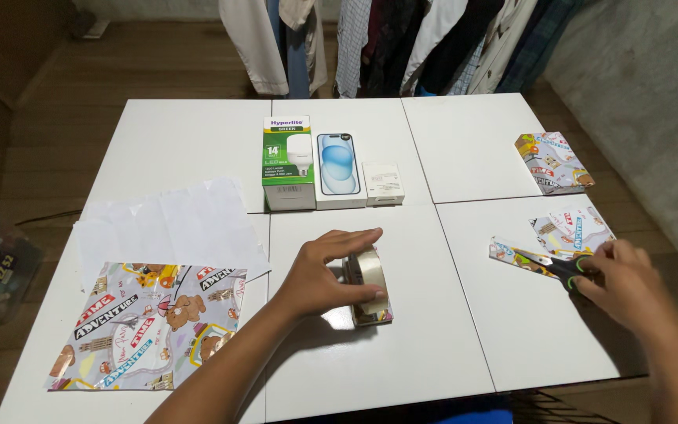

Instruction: The person wraps a small rectangular box with patterned wrapping paper. They fold the paper around the box, apply clear tape to secure the folds, and use scissors to cut the tape. The wrapped box is placed on the table next to other items.

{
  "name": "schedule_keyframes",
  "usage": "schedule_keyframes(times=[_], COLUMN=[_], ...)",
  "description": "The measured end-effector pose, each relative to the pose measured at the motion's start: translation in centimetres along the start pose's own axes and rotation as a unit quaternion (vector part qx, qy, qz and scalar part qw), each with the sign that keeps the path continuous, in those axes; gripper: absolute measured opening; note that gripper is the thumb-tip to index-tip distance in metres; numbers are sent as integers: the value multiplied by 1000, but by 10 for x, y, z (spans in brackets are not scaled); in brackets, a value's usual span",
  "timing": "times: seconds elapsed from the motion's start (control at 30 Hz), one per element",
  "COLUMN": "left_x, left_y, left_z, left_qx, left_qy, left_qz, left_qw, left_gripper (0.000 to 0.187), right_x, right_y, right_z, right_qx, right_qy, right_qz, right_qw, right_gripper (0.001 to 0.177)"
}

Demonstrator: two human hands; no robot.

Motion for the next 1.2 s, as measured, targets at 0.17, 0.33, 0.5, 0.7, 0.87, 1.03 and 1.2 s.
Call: schedule_keyframes(times=[0.17, 0.33, 0.5, 0.7, 0.87, 1.03, 1.2], left_x=[-2, -4, -8, -8, -6, -7, -8], left_y=[-3, -3, 0, 1, 3, 1, 1], left_z=[0, -3, -6, -6, -6, -7, -6], left_qx=[-50, -45, -118, -79, -85, -75, -80], left_qy=[3, -39, -43, -64, -66, -71, -72], left_qz=[33, 20, 29, 15, 4, 0, 4], left_qw=[998, 998, 992, 995, 994, 995, 994], left_gripper=[78, 75, 72, 75, 76, 76, 76], right_x=[23, 49, 55, 52, 48, 44, 41], right_y=[-8, -71, -171, -236, -250, -256, -259], right_z=[6, 10, 15, 32, 32, 32, 35], right_qx=[20, 144, 223, 256, 240, 204, 223], right_qy=[-49, -314, -468, -495, -519, -532, -529], right_qz=[186, 404, 408, 383, 402, 414, 419], right_qw=[981, 847, 751, 736, 715, 710, 703], right_gripper=[39, 24, 33, 29, 28, 27, 27])
Point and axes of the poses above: each hand's wrist, its own z-axis towards the middle knuckle, its own x-axis out of the back of the hand, y = z × x, the point moved 2 cm from there along z, towards the middle knuckle, and after that the axes turned 13 degrees about z, right-handed, at the moved point
